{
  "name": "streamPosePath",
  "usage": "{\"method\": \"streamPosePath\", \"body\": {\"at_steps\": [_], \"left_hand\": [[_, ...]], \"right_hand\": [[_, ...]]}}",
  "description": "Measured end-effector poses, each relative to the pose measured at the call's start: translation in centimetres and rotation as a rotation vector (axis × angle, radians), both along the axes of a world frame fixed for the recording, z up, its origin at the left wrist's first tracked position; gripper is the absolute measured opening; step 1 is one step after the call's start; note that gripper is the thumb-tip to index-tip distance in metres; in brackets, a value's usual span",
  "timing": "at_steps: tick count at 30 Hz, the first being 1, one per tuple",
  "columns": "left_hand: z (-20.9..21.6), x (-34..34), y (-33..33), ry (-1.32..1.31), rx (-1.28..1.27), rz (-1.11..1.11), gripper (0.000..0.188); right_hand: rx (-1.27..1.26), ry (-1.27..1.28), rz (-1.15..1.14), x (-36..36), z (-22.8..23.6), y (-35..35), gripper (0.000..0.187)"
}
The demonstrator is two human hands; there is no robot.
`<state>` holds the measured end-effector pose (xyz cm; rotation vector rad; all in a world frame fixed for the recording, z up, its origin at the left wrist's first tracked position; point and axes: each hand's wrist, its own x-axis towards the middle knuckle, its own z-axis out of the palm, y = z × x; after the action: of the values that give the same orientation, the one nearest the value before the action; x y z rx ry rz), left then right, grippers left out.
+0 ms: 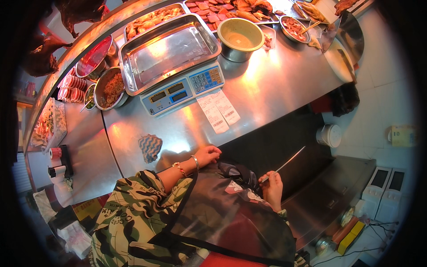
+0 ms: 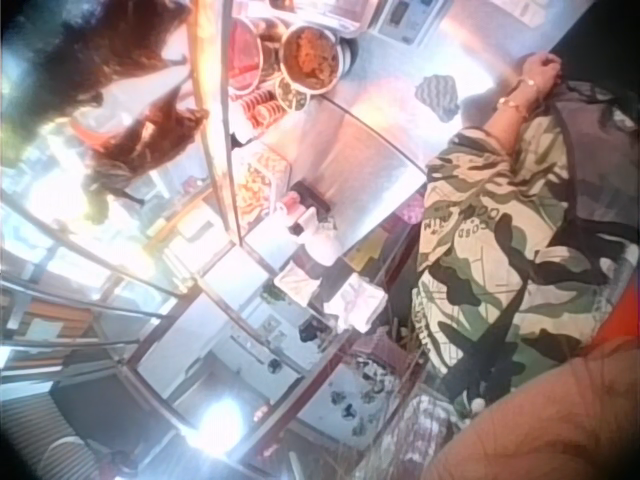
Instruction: The person retrieves two bowls of rice from a microwave, places them on the counter, and uses chopsticks to add cooked meat and vegetables to each bowl. The person then hands one completed bowl to a delivery driver.
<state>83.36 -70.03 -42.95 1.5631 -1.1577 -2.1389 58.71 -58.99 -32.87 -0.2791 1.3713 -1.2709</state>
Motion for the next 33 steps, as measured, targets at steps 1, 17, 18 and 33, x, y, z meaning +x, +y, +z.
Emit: {"method": "streamPosePath", "body": {"at_steps": [1, 17, 18, 33], "left_hand": [[0.04, 0.01, -0.02, 0.018, 0.006, 0.008, 0.017], [-0.11, 0.23, -0.02, 0.041, 0.014, 0.031, 0.017], [-0.13, 0.23, -0.02, 0.033, 0.017, 0.029, 0.017], [-0.46, -0.11, -0.13, 0.035, 0.03, 0.018, 0.018]], "right_hand": [[-0.005, -0.02, -0.008, 0.0, -0.04, -0.02, 0.016], [0.01, -0.018, 0.013, 0.03, -0.08, -0.33, 0.015], [0.007, -0.019, 0.014, 0.03, -0.07, -0.33, 0.015], [0.02, -0.001, 0.002, -0.14, -0.07, -0.26, 0.015]]}}
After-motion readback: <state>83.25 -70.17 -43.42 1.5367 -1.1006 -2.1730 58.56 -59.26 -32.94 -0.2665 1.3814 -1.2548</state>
